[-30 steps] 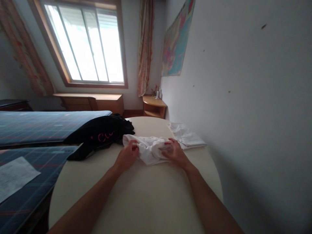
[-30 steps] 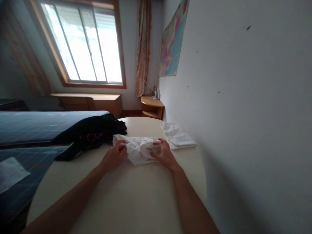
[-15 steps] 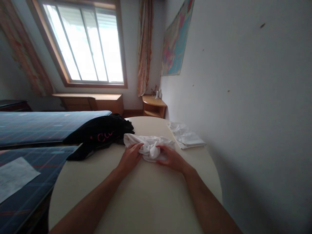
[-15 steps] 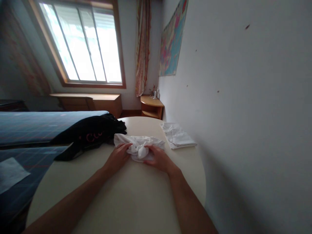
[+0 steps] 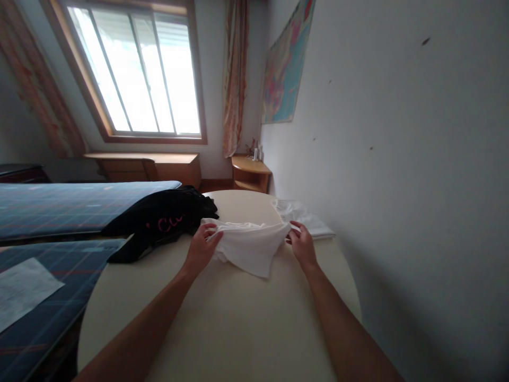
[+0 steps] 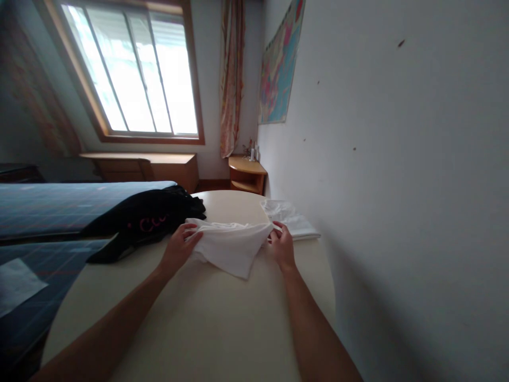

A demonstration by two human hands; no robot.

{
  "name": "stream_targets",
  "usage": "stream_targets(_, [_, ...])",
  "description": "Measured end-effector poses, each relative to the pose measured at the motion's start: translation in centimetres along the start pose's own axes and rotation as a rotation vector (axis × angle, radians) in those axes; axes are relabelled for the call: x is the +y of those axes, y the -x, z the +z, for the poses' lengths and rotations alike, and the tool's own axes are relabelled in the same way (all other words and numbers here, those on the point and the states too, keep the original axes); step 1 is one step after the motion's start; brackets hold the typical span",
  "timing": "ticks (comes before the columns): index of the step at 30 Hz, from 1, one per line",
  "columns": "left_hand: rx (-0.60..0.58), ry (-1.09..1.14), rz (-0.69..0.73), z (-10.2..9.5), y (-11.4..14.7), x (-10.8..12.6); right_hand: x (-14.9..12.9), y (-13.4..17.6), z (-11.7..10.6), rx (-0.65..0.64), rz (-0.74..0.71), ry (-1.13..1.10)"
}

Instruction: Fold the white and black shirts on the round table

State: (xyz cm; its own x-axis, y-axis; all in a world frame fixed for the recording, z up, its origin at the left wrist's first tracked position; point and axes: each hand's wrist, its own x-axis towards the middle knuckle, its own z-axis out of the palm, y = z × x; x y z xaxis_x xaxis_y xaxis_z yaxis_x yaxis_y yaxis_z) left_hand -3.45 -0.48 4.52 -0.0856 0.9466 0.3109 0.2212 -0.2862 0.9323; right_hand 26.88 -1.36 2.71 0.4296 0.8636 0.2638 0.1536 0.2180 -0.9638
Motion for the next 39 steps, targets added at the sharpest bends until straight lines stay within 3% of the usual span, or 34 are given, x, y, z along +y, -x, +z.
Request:
stream_targets(3, [-0.073, 0.05, -0.011, 0.4, 0.1, -0.2, 0.4, 0.4, 0.6, -0.025, -0.112, 0.075])
stream_targets(9, [-0.135, 0.079, -0.015, 0.6, 0.2, -0.3, -2.5, 3.1, 1.5, 0.067, -0.453, 0.757])
stream_targets(13, [-0.145, 0.144, -0.028, 0.9, 0.4, -0.5, -4.6, 5.8, 3.3, -0.276, -0.637, 0.798])
stream_targets(15, [-0.157, 0.183, -0.028, 1.2, 0.6, -0.4, -4.8, 7.1, 4.5, -0.37, -0.693, 0.787])
stream_targets(20, [-0.245, 0.207, 0.029, 1.8, 1.5, 0.4, -3.9, 8.6, 6.8, -0.346, -0.702, 0.775])
stream_targets(26, [-0.36, 0.165, 0.161, 2.9, 2.9, 1.0, -3.6, 7.8, 6.5, -0.296, -0.73, 0.707])
stream_targets(31, [-0.257, -0.071, 0.203, 2.9, 3.5, 1.6, -3.7, 7.4, 6.1, -0.261, -0.721, 0.591])
stream_targets(35, [-0.157, -0.252, 0.257, 2.1, 3.0, 1.8, -3.8, 6.9, 5.6, -0.161, -0.623, 0.461])
stream_targets(39, [-0.201, -0.412, 0.345, 1.7, 2.6, 1.0, -4.2, 6.1, 4.6, -0.117, -0.496, 0.353])
